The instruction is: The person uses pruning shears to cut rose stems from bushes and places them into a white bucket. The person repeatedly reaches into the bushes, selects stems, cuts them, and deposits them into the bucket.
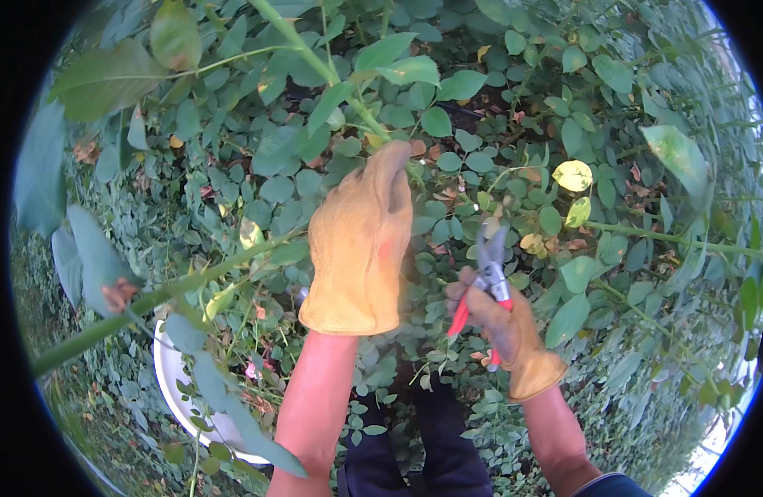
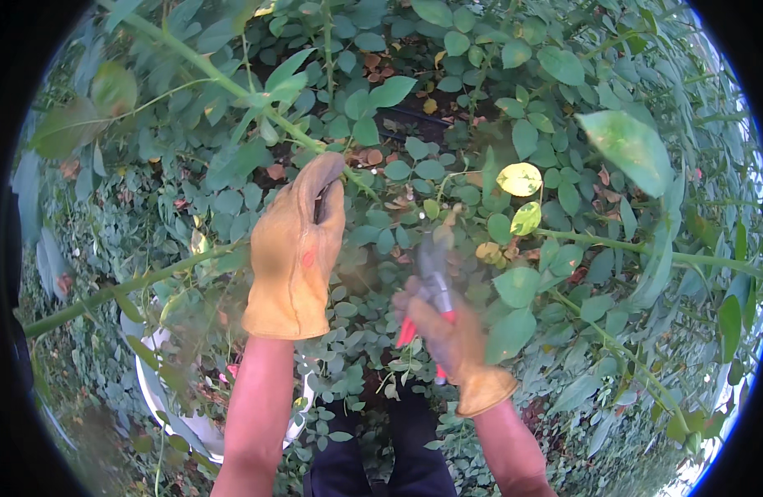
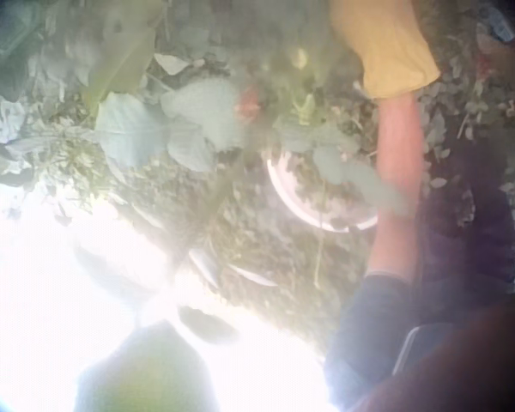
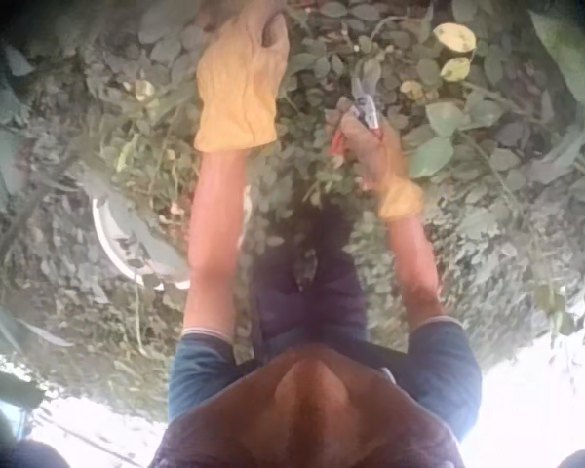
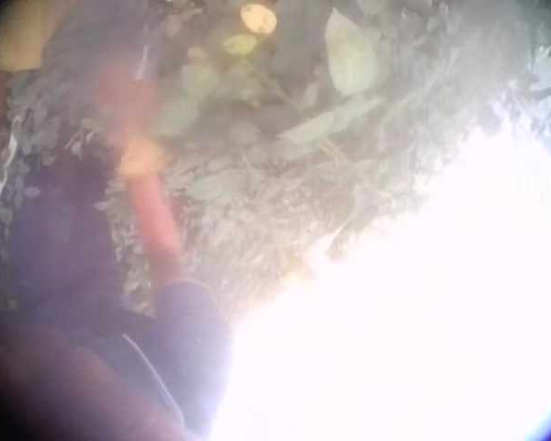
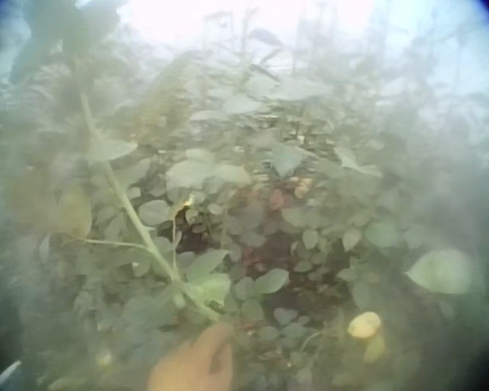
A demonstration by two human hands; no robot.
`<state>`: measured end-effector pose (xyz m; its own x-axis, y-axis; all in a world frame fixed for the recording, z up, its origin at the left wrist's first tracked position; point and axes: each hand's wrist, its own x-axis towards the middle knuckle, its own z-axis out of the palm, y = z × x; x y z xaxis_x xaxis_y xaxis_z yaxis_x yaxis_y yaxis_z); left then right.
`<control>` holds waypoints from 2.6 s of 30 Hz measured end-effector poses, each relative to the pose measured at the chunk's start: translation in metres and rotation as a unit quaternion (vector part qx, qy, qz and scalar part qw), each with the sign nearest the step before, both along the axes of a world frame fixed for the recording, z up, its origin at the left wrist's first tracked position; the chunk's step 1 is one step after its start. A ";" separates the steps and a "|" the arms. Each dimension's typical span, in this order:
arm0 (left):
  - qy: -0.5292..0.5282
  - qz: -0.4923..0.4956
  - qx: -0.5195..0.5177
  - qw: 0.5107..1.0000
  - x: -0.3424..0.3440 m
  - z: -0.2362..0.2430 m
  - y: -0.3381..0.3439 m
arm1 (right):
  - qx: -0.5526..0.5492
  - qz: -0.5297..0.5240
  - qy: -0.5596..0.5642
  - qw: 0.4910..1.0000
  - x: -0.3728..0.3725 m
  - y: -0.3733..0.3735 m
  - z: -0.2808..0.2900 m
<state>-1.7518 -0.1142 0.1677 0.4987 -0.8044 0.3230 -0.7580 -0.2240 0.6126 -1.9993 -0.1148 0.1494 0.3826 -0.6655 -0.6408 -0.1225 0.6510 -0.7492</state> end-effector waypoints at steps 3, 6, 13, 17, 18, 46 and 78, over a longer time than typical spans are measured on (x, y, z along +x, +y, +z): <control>0.031 -0.010 0.029 0.999 -0.001 0.005 -0.001 | 0.028 0.052 0.017 0.998 0.021 0.009 0.006; 0.081 -0.017 0.060 0.995 -0.003 0.010 -0.004 | 0.039 0.059 0.031 0.997 0.030 0.008 0.012; 0.141 -0.021 0.065 0.988 -0.011 0.007 -0.005 | -0.028 -0.148 -0.050 0.987 0.009 -0.028 0.015; 0.106 -0.030 0.014 0.994 -0.015 0.005 -0.007 | -0.057 -0.160 -0.037 0.985 -0.009 -0.033 0.022; 0.092 -0.026 0.015 0.995 -0.016 0.006 -0.008 | -0.061 -0.166 -0.038 0.983 -0.012 -0.033 0.024; 0.205 -0.091 0.087 0.971 -0.050 0.027 0.012 | 0.045 -0.112 0.067 0.990 -0.101 0.054 0.016; 0.363 -0.263 0.137 0.883 -0.252 0.129 -0.051 | 0.266 -0.210 -0.050 0.939 -0.225 0.296 0.072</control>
<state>-2.0033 -0.1655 0.2967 0.0278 -0.9850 -0.1705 -0.2314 -0.1723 0.9575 -2.2245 0.1815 0.2209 0.2339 -0.3663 -0.9006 0.2822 0.9120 -0.2977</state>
